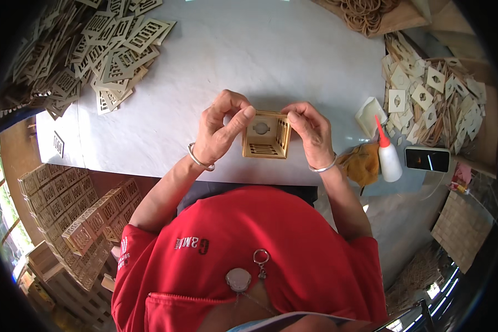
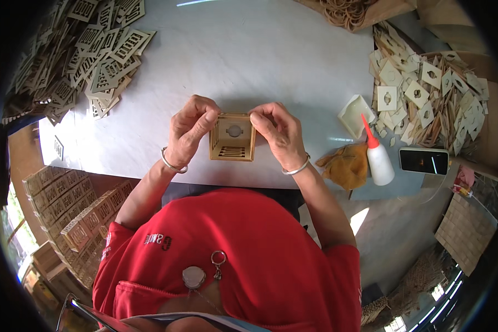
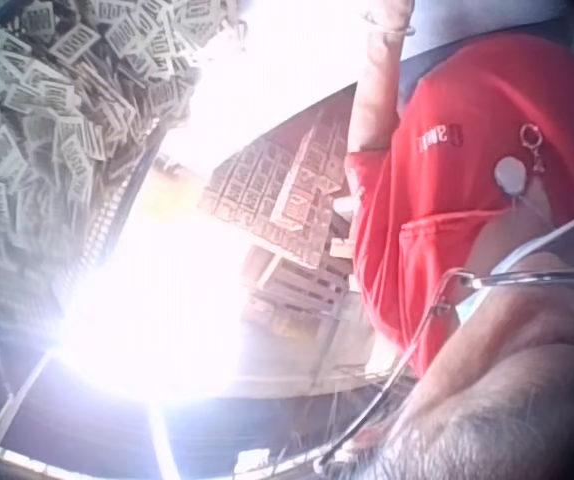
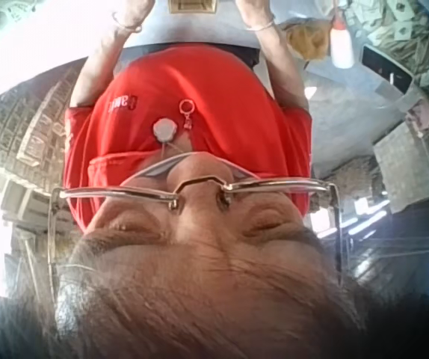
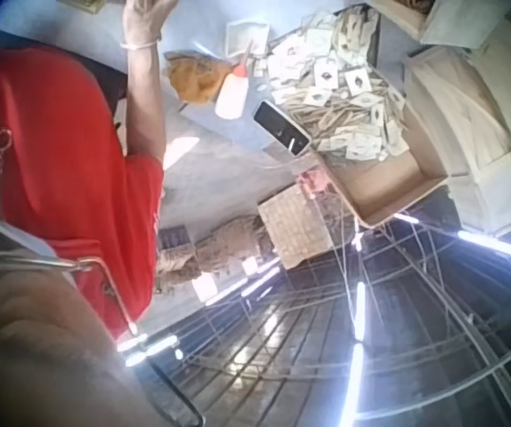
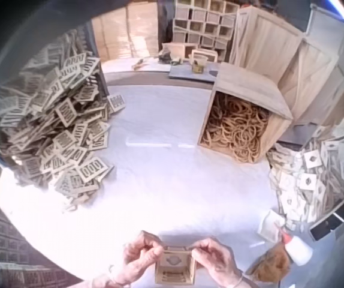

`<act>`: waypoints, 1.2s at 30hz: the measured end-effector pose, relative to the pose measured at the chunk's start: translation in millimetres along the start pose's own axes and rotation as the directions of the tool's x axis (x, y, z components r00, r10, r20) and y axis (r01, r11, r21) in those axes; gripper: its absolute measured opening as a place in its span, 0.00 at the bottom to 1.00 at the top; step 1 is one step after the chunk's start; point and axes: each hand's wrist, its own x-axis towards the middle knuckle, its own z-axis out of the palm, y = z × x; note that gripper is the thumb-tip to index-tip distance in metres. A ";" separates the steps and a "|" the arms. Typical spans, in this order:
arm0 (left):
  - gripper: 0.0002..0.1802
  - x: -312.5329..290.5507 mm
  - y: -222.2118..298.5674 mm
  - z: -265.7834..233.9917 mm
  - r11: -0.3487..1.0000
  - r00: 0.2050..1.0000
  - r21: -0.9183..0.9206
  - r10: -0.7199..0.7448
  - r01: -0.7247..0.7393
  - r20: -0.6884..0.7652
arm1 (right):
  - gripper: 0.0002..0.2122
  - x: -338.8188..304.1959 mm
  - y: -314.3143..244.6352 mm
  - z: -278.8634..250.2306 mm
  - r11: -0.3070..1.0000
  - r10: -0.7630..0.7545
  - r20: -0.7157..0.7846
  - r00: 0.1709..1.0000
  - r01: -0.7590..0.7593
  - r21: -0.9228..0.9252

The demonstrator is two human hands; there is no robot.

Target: Assemble small laser-cut wooden boxes by applying glue to the edges and securing the pieces with rubber bands.

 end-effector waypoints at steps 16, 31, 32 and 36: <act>0.47 -2.1 1.0 -34.5 0.649 0.829 0.539 0.286 -0.537 0.480 | 0.45 -18.4 -17.4 -24.9 0.682 -0.215 0.368 0.905 0.409 -0.607; 0.39 -10.9 -6.3 -34.8 0.577 0.803 0.560 0.386 -0.594 0.454 | 0.41 -21.3 26.1 -17.4 0.575 -0.377 0.414 0.828 0.560 -0.597; 0.39 -7.4 1.4 -35.7 0.565 0.787 0.549 0.410 -0.615 0.460 | 0.41 -21.9 19.4 -15.8 0.552 -0.391 0.411 0.824 0.567 -0.611; 0.38 7.0 3.6 -45.8 0.509 0.746 0.545 0.455 -0.666 0.487 | 0.38 -10.2 23.6 -15.0 0.608 -0.361 0.341 0.868 0.496 -0.619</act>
